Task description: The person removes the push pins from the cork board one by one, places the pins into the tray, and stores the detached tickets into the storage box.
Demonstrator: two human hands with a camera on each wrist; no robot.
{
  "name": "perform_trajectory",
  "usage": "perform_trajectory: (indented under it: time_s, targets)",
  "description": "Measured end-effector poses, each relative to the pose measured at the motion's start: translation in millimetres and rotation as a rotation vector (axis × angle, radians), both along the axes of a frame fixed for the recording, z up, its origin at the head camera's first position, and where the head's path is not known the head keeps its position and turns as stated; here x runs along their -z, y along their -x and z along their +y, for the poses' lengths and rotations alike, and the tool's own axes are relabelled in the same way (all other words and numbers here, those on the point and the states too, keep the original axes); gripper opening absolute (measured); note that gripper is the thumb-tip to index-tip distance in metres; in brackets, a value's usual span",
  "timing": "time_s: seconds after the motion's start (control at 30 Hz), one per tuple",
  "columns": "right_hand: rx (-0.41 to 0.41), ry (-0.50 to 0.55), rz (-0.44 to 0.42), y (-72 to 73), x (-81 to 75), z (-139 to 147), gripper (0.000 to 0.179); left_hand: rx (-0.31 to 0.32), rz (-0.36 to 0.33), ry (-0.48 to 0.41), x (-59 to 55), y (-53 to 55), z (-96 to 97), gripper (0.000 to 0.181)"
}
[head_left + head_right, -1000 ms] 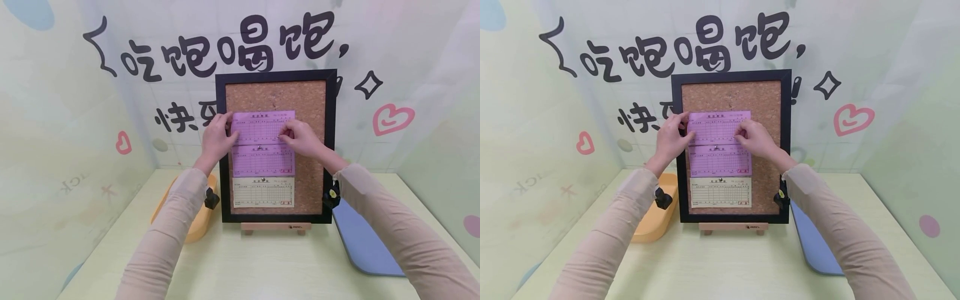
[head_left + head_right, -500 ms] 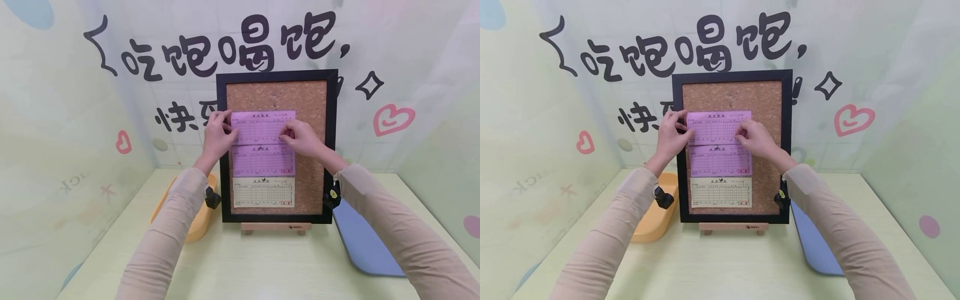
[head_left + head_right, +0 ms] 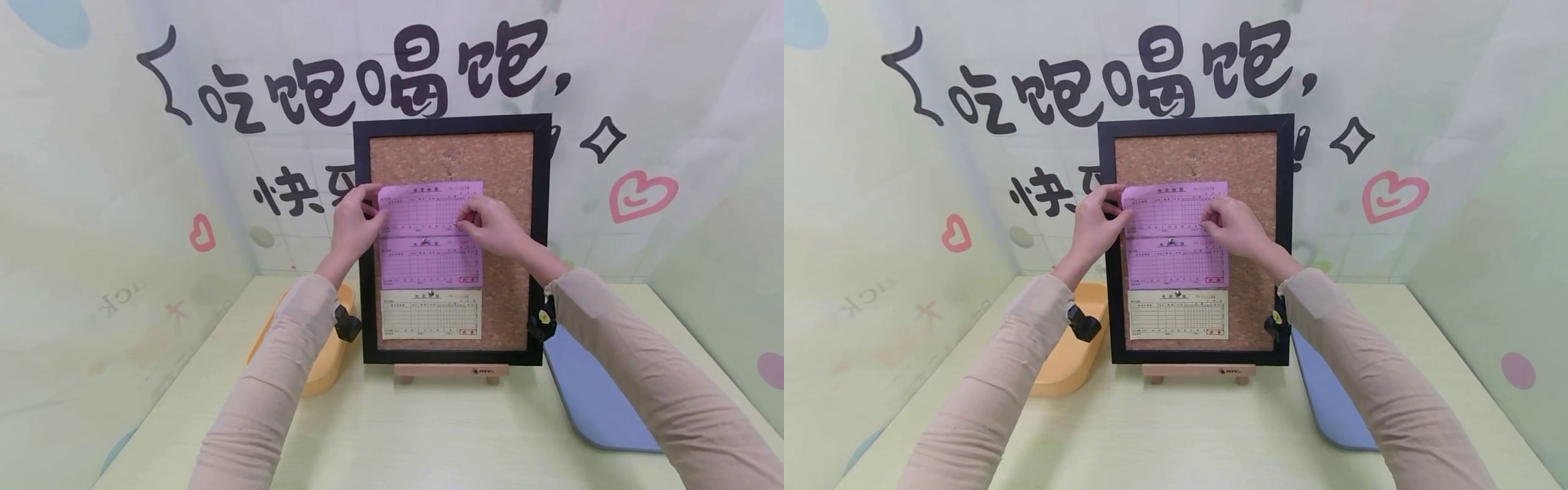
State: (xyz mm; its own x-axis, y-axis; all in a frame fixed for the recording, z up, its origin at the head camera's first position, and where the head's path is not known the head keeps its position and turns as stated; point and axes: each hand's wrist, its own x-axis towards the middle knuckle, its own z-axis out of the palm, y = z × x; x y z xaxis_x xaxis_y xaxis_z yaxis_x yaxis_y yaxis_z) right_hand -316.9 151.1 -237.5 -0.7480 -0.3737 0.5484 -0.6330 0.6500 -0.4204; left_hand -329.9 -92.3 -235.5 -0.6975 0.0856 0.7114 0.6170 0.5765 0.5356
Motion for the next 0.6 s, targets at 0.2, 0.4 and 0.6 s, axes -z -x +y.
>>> perform_trajectory:
  time_s: [0.2,0.4,0.6]
  targets:
    - [-0.003,-0.009,0.012,0.5,0.8,0.2,0.004,0.017,-0.026,-0.026,2.7,0.9,-1.2,0.036]
    - [-0.008,-0.01,0.026,1.8,1.3,0.9,0.004,0.016,-0.044,-0.03,4.9,1.5,-1.3,0.035]
    - [0.001,-0.005,0.012,2.1,1.3,0.4,0.004,0.003,-0.069,-0.026,5.9,0.2,-2.3,0.025]
